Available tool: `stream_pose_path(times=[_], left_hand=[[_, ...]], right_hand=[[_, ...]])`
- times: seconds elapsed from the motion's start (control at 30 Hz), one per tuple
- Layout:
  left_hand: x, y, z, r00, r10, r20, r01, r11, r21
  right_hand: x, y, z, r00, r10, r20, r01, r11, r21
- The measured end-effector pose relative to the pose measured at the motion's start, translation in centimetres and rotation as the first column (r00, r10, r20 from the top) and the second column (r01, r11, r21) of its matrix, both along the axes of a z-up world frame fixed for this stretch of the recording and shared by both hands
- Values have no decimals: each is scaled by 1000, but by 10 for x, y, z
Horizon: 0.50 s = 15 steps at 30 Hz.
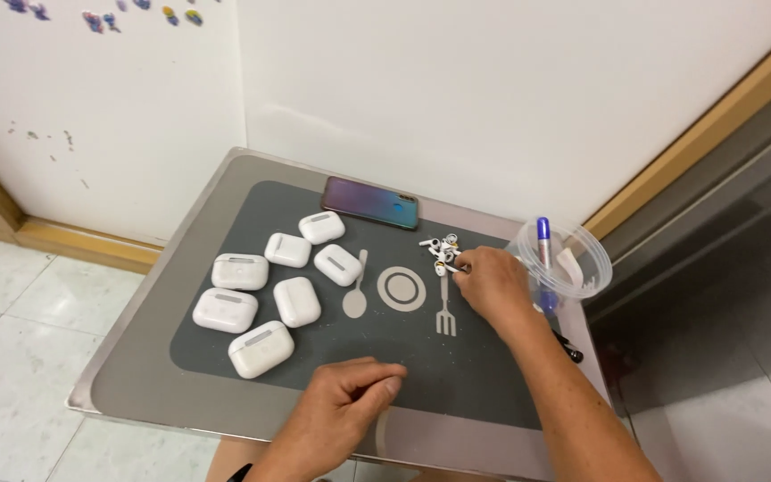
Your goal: Assembling earbud components by attaching silicone tips to the earbud bodies.
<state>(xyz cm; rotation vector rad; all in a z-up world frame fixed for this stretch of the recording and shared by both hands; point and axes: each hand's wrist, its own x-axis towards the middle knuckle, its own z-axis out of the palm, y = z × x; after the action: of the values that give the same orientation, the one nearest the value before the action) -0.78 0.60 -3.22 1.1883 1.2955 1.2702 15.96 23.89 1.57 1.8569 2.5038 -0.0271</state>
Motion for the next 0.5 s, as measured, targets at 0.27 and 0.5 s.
stream_pose_path(times=[0.27, 0.5], left_hand=[[-3, 0, 9, 999, -41, -11, 41, 999, -6], [0, 11, -17, 972, 185, 143, -197, 978, 74]], right_hand=[[-6, 7, 5, 988, -24, -150, 6, 992, -122], [-12, -77, 15, 884, 76, -460, -71, 997, 29]])
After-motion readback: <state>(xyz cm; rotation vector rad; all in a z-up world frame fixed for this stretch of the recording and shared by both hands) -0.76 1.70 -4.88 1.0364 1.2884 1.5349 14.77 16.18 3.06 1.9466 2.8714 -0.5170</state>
